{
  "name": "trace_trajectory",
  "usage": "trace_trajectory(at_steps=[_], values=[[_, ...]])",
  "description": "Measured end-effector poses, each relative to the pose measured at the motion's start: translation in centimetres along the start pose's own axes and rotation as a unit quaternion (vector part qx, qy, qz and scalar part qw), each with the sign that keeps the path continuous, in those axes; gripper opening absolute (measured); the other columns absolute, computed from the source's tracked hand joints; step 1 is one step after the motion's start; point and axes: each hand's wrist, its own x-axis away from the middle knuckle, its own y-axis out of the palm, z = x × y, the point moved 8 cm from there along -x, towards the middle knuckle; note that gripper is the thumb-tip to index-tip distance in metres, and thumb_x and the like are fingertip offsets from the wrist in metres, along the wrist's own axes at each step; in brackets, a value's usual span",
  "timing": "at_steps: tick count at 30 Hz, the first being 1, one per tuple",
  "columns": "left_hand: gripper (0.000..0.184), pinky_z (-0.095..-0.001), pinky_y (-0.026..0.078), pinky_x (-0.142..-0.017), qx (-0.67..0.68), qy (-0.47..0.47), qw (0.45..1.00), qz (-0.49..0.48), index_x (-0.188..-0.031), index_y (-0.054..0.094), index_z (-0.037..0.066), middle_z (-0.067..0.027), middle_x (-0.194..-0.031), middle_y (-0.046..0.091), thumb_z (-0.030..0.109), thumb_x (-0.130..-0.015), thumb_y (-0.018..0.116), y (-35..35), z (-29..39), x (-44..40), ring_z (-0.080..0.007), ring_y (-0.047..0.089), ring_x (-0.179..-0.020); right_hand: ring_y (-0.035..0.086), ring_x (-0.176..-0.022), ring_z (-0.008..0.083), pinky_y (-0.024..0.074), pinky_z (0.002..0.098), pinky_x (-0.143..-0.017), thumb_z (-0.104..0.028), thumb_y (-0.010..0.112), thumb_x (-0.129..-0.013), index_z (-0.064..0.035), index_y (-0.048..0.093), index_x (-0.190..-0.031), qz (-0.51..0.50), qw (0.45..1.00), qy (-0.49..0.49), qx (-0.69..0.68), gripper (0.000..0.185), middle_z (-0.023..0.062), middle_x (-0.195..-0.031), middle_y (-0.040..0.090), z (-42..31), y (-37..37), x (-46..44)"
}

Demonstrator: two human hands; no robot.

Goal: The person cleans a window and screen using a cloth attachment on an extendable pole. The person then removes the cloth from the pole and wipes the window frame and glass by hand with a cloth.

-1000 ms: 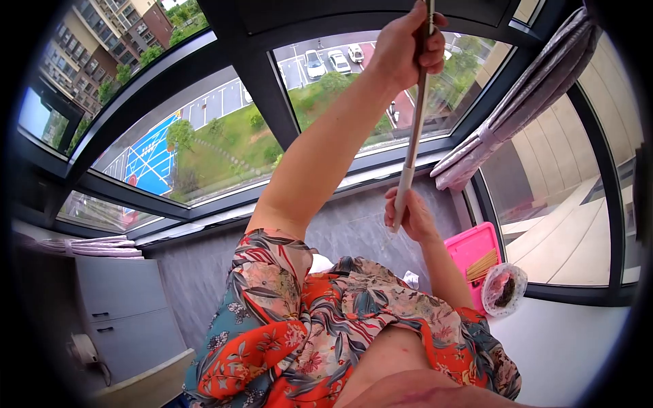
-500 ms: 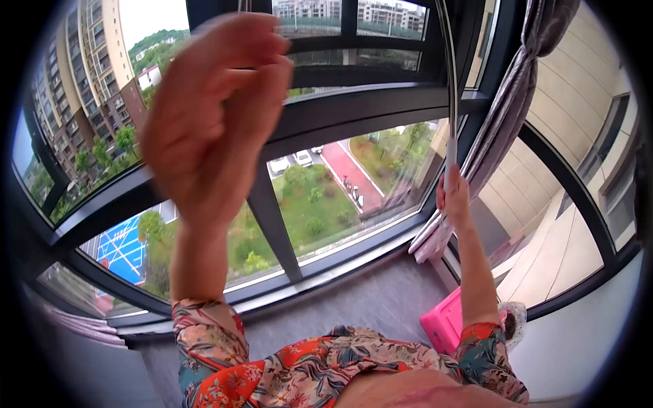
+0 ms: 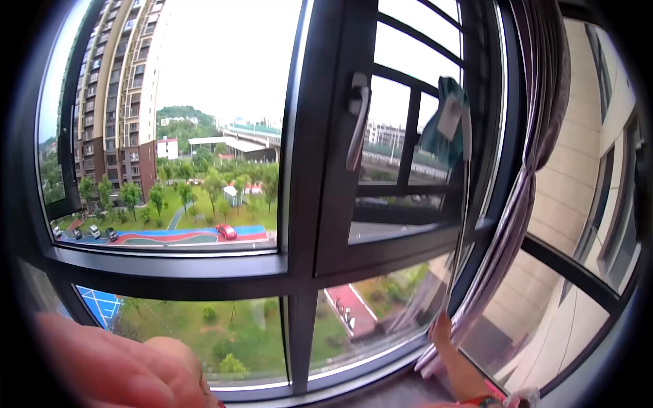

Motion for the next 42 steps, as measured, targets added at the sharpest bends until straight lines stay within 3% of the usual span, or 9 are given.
trace_trajectory(at_steps=[3, 6, 13, 15, 19, 24, 28, 35, 42], values=[[0.022, -0.0263, 0.046, -0.067, -0.019, -0.014, 1.0, 0.018, -0.104, 0.058, -0.001, -0.0122, -0.097, 0.061, 0.009, -0.085, 0.053, -0.6, -0.3, 0.8, -0.0186, 0.058, -0.082, 0.036, -0.026, 0.013, 0.0288, 0.0289, -0.027, -0.051, 0.032, -0.091, -0.009, 0.041, -0.051, 0.1, 0.967, -0.206, 0.115, 0.059, 0.0007, -0.036, 0.036, -1.9, -3.3, -5.2], [0.022, -0.0267, 0.046, -0.067, -0.032, -0.012, 0.999, -0.012, -0.103, 0.058, -0.001, -0.012, -0.097, 0.06, 0.01, -0.085, 0.053, 3.3, -1.0, 1.1, -0.0188, 0.057, -0.082, 0.04, -0.025, 0.0144, 0.0306, 0.0277, -0.026, -0.058, 0.028, -0.089, -0.0094, 0.037, -0.042, 0.061, 0.975, -0.197, 0.086, 0.068, 0.0029, -0.031, 0.036, -20.9, -3.0, -13.5], [0.022, -0.0278, 0.045, -0.067, -0.076, -0.028, 0.994, -0.073, -0.102, 0.059, 0.0, -0.0118, -0.098, 0.06, 0.012, -0.085, 0.052, 10.1, -1.0, -0.1, -0.0193, 0.056, -0.083, 0.035, -0.032, 0.0085, 0.0331, 0.0278, -0.029, -0.065, 0.039, -0.082, -0.0094, 0.04, -0.064, 0.045, 0.981, -0.186, 0.013, 0.058, -0.0018, -0.046, 0.036, -49.5, -4.7, -22.6], [0.022, -0.0281, 0.045, -0.067, -0.094, -0.026, 0.992, -0.085, -0.102, 0.059, 0.0, -0.0117, -0.098, 0.059, 0.013, -0.085, 0.052, 11.2, -0.4, -0.2, -0.0194, 0.055, -0.083, 0.034, -0.035, 0.008, 0.0331, 0.0286, -0.035, -0.065, 0.038, -0.082, -0.0092, 0.04, -0.068, 0.031, 0.981, -0.19, 0.017, 0.058, -0.0037, -0.048, 0.034, -51.8, -4.4, -23.6], [0.022, -0.0288, 0.044, -0.067, -0.206, -0.032, 0.97, -0.124, -0.101, 0.059, 0.0, -0.0116, -0.098, 0.059, 0.014, -0.085, 0.052, 13.4, 0.2, -2.3, -0.0197, 0.054, -0.083, 0.04, -0.039, 0.0085, 0.0382, 0.0274, -0.037, -0.048, 0.039, -0.09, -0.0059, 0.042, -0.111, 0.062, 0.959, -0.275, 0.036, 0.047, 0.0015, -0.061, 0.046, -55.0, -4.2, -24.2], [0.032, -0.0352, 0.046, -0.082, -0.308, -0.028, 0.948, -0.077, -0.11, 0.056, 0.007, -0.0116, -0.11, 0.056, 0.012, -0.079, 0.063, 23.1, -11.0, -2.7, -0.0263, 0.053, -0.104, 0.048, -0.042, 0.0102, 0.0416, 0.0241, -0.035, -0.027, 0.037, -0.094, -0.0179, 0.027, -0.136, 0.135, 0.901, -0.394, 0.118, 0.044, 0.0037, -0.065, 0.051, -58.9, -4.2, -23.6], [0.055, -0.0433, 0.031, -0.099, -0.468, -0.111, 0.861, -0.166, -0.128, 0.039, 0.009, -0.0167, -0.132, 0.035, 0.016, -0.079, 0.063, 26.5, -20.6, 0.8, -0.0328, 0.034, -0.123, 0.043, -0.038, 0.009, 0.0415, 0.0259, -0.032, -0.025, 0.034, -0.095, -0.0241, 0.022, -0.138, 0.224, 0.857, -0.399, 0.237, 0.045, 0.0035, -0.058, 0.046, -61.8, -3.3, -25.8], [0.056, -0.0392, 0.027, -0.103, -0.359, -0.198, 0.902, -0.136, -0.13, 0.034, 0.006, -0.017, -0.135, 0.031, -0.007, -0.077, 0.047, 26.2, -24.2, 2.6, -0.0311, 0.03, -0.126, 0.04, -0.04, 0.0093, 0.0392, 0.0258, -0.038, -0.02, 0.033, -0.094, -0.0172, 0.019, -0.137, 0.014, 0.918, -0.395, 0.021, 0.045, 0.0015, -0.051, 0.039, -68.3, 5.6, -22.2], [0.062, -0.0395, 0.026, -0.104, -0.339, -0.216, 0.906, -0.135, -0.131, 0.033, 0.006, -0.0171, -0.135, 0.031, -0.012, -0.073, 0.045, 26.2, -24.7, 3.0, -0.031, 0.028, -0.128, 0.052, -0.046, 0.0142, 0.0453, 0.0282, -0.035, -0.016, 0.033, -0.092, -0.0094, 0.025, -0.131, -0.045, 0.878, -0.473, 0.065, 0.041, 0.0133, -0.07, 0.054, -71.6, 13.2, -16.5]])
